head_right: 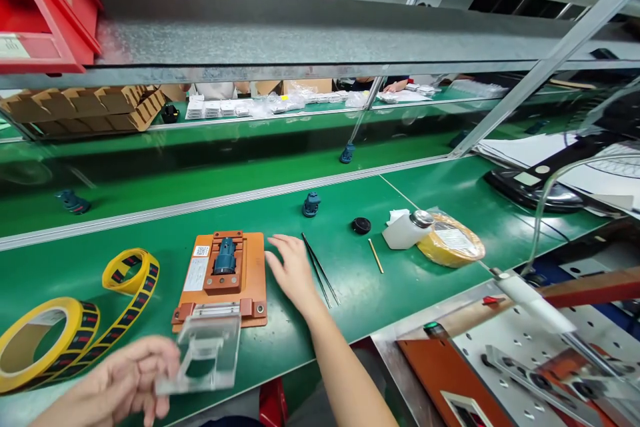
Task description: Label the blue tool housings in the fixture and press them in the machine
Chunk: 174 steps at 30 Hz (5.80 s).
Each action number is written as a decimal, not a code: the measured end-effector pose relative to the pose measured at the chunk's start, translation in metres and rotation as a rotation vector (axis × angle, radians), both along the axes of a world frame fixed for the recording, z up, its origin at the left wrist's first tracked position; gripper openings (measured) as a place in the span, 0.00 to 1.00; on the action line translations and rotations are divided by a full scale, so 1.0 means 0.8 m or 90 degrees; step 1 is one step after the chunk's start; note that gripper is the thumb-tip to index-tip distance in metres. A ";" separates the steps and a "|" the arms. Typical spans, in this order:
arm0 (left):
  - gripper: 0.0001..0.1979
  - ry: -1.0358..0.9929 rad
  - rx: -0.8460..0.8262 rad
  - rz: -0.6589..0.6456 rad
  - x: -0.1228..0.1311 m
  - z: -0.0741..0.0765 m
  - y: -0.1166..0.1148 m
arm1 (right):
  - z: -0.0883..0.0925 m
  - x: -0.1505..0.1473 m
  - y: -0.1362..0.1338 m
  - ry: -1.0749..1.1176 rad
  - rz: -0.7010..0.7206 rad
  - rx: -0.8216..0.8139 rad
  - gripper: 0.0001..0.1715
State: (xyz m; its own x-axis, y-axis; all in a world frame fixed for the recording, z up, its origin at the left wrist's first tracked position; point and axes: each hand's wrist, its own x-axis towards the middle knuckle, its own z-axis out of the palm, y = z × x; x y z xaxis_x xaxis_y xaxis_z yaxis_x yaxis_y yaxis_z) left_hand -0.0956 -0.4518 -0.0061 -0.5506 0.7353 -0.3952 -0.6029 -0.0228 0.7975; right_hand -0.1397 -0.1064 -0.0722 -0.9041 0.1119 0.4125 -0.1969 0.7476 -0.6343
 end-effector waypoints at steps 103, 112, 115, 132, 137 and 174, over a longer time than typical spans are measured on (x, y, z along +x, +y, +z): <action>0.19 1.203 -0.402 -0.019 -0.054 -0.051 0.078 | 0.053 -0.081 -0.045 -0.286 0.256 -0.634 0.19; 0.18 1.208 -0.433 -0.019 -0.060 -0.038 0.083 | 0.055 -0.079 -0.044 -0.274 0.255 -0.628 0.19; 0.20 1.212 -0.461 -0.023 -0.066 -0.030 0.089 | 0.056 -0.080 -0.045 -0.276 0.260 -0.625 0.19; 0.41 1.194 -0.497 -0.083 -0.080 -0.021 0.100 | 0.062 -0.085 -0.034 -0.240 0.181 -0.662 0.21; 0.42 1.010 -0.539 0.019 -0.102 -0.031 0.097 | 0.073 -0.042 0.000 -0.083 -0.026 -0.485 0.16; 0.15 1.223 -0.065 -0.038 -0.008 -0.099 0.068 | 0.005 -0.026 -0.050 -0.176 0.313 -0.017 0.19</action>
